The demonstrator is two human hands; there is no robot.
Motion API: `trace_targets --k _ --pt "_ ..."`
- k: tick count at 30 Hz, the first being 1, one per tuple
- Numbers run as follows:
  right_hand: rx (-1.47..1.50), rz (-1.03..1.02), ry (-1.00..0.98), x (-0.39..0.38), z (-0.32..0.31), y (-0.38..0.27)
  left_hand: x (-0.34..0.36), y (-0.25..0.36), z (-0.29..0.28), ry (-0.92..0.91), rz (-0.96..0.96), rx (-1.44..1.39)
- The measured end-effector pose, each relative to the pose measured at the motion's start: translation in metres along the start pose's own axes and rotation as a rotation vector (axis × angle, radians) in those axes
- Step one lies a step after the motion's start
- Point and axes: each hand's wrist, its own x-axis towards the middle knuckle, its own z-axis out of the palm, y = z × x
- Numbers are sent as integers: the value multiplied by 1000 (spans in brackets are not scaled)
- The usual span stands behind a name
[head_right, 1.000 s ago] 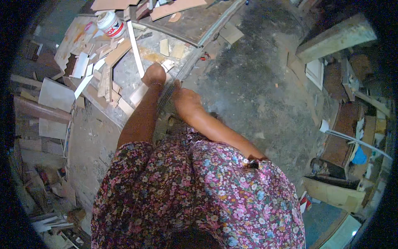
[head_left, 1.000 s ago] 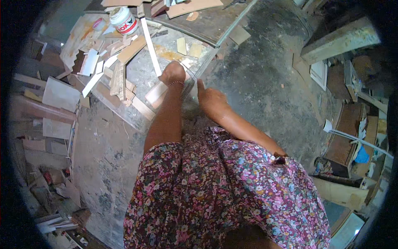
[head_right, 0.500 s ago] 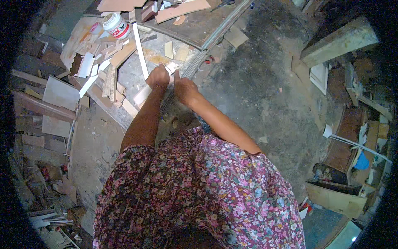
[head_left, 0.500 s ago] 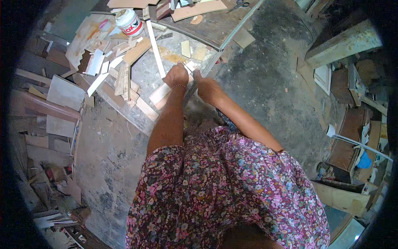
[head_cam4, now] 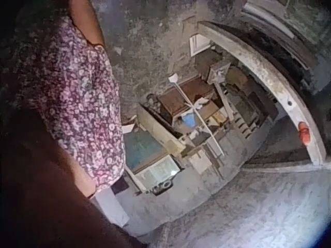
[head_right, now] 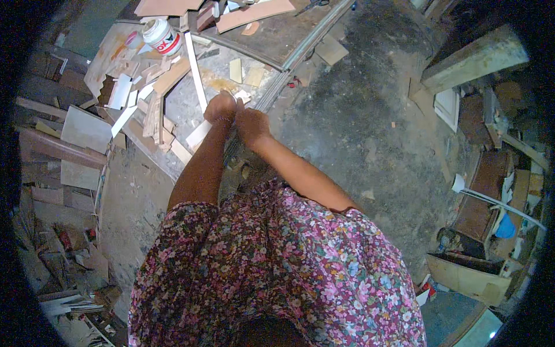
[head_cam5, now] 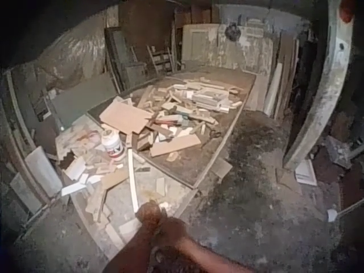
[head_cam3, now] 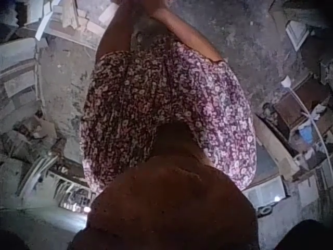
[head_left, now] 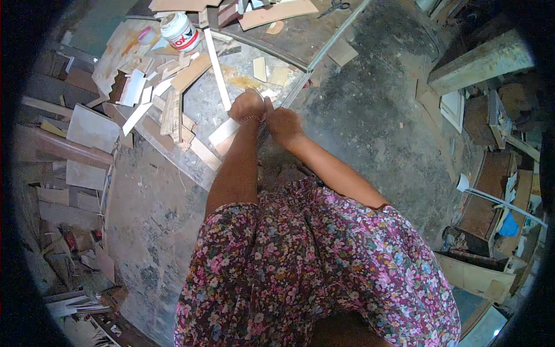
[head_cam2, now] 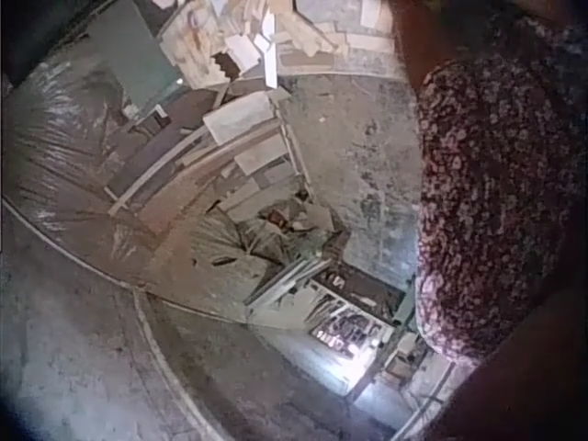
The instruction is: The person cuts thin strips of wood using a hand saw and scissors.
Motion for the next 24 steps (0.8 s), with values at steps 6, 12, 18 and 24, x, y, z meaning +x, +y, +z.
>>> trace_targets --k 6,12,18,24 --pt "-30 84 -139 -23 -6 10 -12 14 -17 20 -159 -99" --pt "-105 59 -41 -2 -9 2 -10 16 -16 -5 -6 19" --pt "-11 136 -128 -25 -9 13 -9 17 -9 -5 -149 -72" --pt "-89 39 -53 -5 -6 -4 -4 2 -9 -14 -140 -75"
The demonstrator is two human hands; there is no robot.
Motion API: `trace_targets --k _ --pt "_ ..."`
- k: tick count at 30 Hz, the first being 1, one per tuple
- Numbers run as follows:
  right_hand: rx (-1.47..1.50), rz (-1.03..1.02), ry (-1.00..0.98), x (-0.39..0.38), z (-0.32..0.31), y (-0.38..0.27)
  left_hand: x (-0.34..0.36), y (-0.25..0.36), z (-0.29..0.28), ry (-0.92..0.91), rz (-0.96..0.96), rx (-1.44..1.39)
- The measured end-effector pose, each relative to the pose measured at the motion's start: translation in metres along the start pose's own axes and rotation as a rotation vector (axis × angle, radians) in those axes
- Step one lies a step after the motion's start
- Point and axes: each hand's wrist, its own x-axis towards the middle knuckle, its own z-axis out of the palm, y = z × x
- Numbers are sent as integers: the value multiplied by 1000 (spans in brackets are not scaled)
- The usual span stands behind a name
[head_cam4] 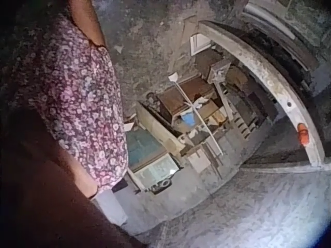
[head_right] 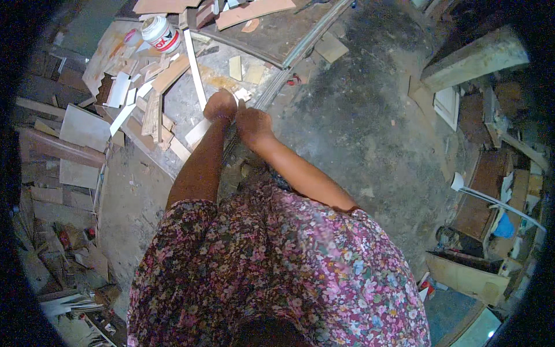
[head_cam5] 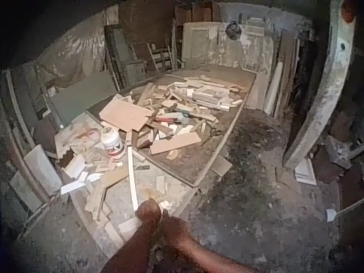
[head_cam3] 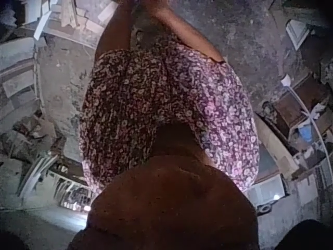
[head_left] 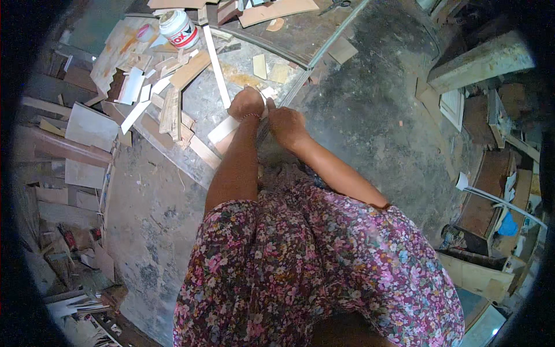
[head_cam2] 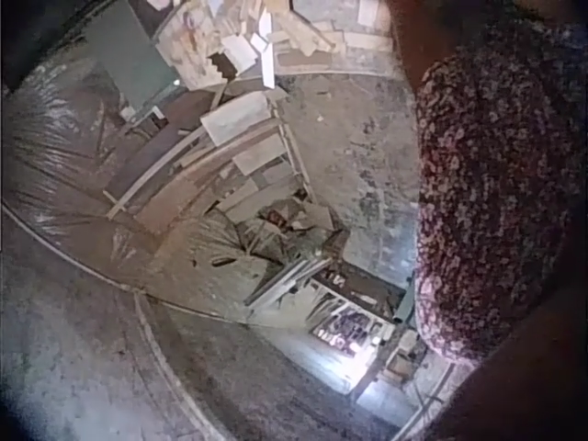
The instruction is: The person cuts thin strips of wood using a hand saw and scissors.
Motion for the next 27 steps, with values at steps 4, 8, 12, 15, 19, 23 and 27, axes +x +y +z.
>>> trace_targets --k 4,8,12,15,19,23,27 --pt "192 71 -65 -22 -9 9 -11 11 -8 42 -33 -21" --pt "108 9 12 -1 -2 13 -27 25 -27 2 76 11" --pt "58 1 -80 -1 -4 -2 -6 -5 0 68 60 27" --pt "174 32 -70 -19 -10 0 0 -5 4 72 39 27" --pt "250 90 -49 1 1 9 -25 22 -21 -14 94 46" --pt "127 61 -78 5 -2 -1 -1 1 4 20 79 77" --pt "118 63 -100 -14 5 5 6 -6 14 38 48 16"
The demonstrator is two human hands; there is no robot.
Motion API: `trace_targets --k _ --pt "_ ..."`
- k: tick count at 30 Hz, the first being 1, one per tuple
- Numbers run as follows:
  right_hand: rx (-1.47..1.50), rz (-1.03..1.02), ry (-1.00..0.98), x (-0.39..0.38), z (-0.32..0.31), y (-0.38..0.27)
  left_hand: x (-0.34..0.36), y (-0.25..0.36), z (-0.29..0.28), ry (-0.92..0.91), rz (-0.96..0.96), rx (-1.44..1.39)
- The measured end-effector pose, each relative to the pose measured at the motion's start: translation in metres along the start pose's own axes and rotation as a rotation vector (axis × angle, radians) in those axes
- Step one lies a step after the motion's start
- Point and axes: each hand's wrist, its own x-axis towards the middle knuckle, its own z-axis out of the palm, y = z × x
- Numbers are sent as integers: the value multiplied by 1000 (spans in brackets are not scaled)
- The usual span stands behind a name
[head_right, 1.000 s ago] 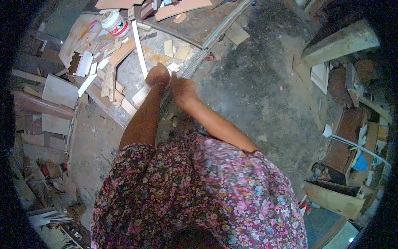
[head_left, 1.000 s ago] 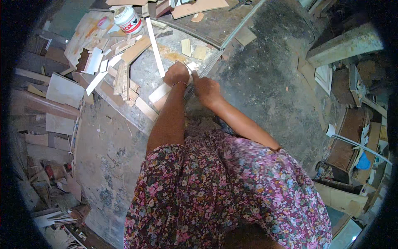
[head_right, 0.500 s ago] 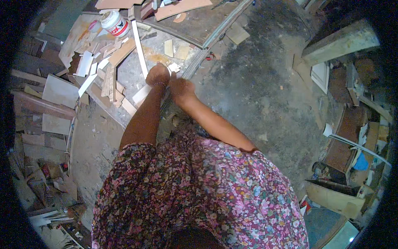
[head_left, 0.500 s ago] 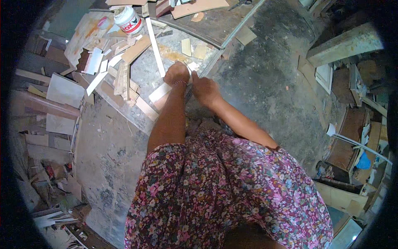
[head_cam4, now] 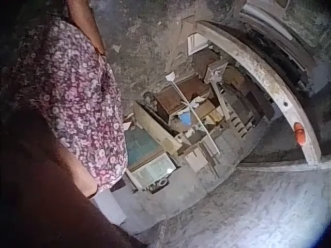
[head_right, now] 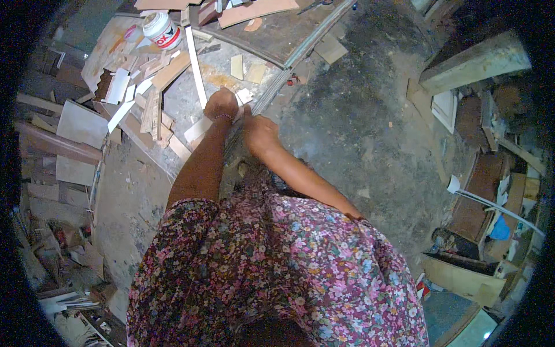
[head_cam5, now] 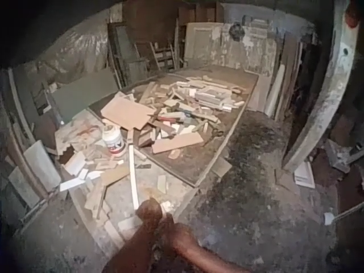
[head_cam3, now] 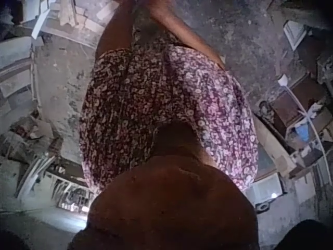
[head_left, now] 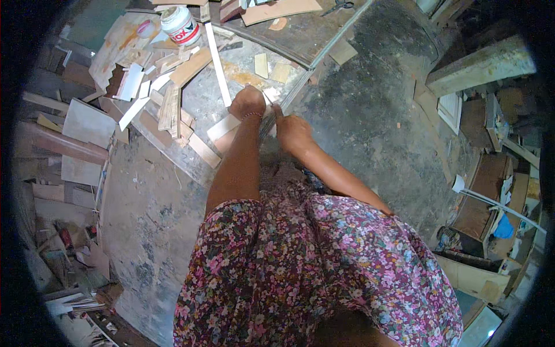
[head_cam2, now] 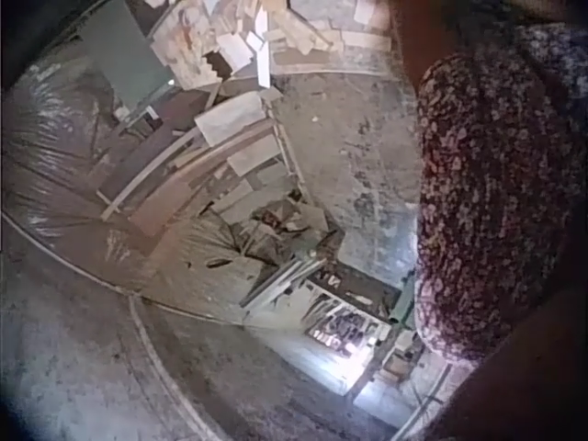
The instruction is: The person cuts thin strips of wood using a hand saw and scissors.
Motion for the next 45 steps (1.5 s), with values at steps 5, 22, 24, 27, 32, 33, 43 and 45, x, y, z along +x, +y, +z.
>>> trace_targets --k 5,22,24,27,32,33,43,45 --pt "-3 -9 114 21 -3 -3 -7 14 -8 11 53 25" --pt "264 268 -34 -9 -19 -9 -22 17 -30 16 -20 -4" --pt "335 238 -53 -1 -18 -4 -24 22 -31 16 -10 13" --pt "68 -17 145 19 -6 -3 -27 30 -37 15 0 37" --pt "121 75 24 -4 -13 -6 -20 15 -30 -12 -39 -2" --pt "160 188 -40 -6 -18 -5 -20 19 -28 -15 -6 31" --pt "-49 -54 51 -2 -7 -3 -9 5 -12 11 24 27" --pt "22 26 -9 -5 1 8 -14 13 -14 0 36 18"
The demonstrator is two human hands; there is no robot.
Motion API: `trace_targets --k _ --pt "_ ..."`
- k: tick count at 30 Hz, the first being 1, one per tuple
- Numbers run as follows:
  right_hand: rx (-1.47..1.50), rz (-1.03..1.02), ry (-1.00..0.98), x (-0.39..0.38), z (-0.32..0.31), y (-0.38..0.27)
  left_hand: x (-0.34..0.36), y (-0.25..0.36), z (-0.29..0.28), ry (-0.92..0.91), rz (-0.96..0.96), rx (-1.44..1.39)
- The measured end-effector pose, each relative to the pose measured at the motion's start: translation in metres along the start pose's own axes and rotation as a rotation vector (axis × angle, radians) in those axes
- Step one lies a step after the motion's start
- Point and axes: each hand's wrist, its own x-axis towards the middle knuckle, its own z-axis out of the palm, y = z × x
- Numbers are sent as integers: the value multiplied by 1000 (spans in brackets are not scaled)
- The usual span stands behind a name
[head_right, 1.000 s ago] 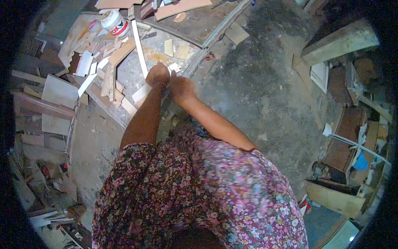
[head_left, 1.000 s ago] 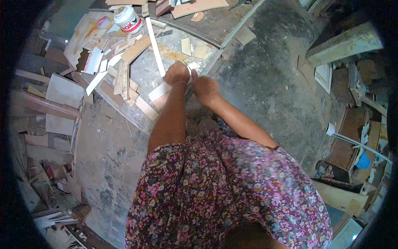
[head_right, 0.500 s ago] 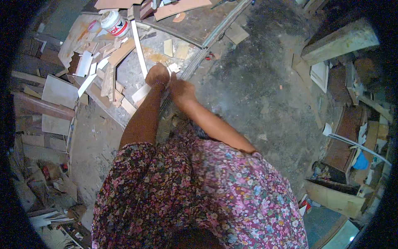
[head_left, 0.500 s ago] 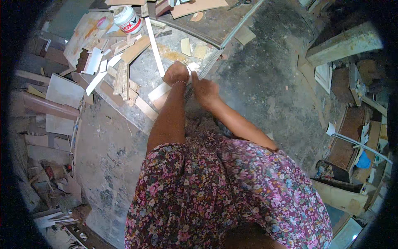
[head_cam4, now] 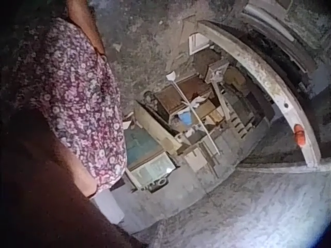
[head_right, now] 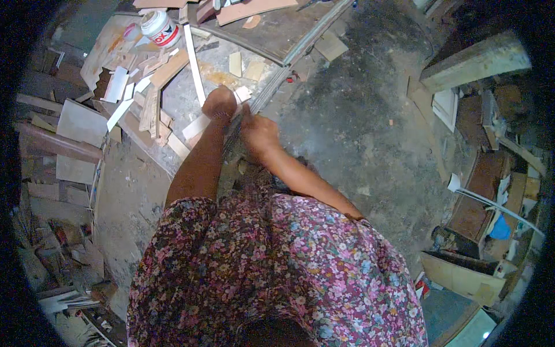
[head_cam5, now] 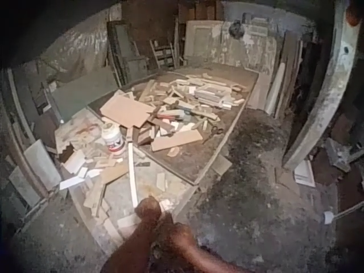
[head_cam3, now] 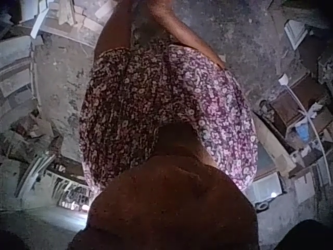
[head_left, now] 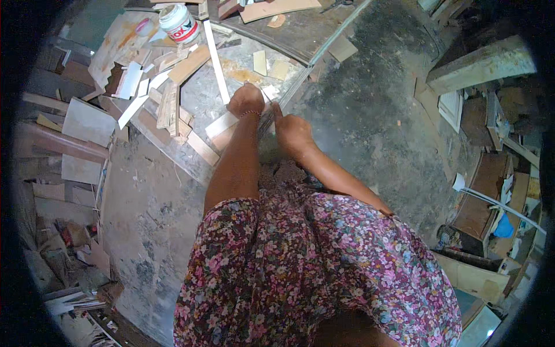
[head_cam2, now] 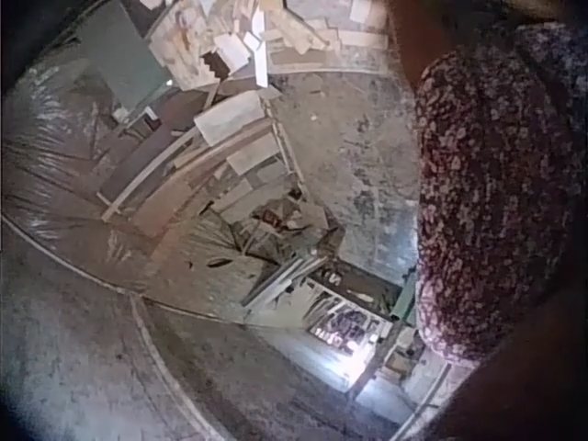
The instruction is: The person cuts thin strips of wood using a hand saw and scissors.
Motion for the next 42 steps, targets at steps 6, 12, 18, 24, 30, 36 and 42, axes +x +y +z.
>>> trace_targets --k 6,12,18,24,30,36,42 --pt "-21 19 84 23 -5 -10 -8 12 -10 12 35 16" --pt "225 225 -86 1 -19 -19 -4 -1 -7 32 -44 5" --pt "16 -80 99 13 -6 -7 -8 5 -12 11 25 26" --pt "177 197 -90 -1 -19 -18 8 -11 17 63 53 41" --pt "19 18 29 10 -11 -16 6 -3 8 50 22 1" --pt "3 -58 124 6 -8 -2 -9 9 -6 12 52 23" --pt "-13 -58 77 -6 2 -3 -1 1 -6 8 -79 -72"
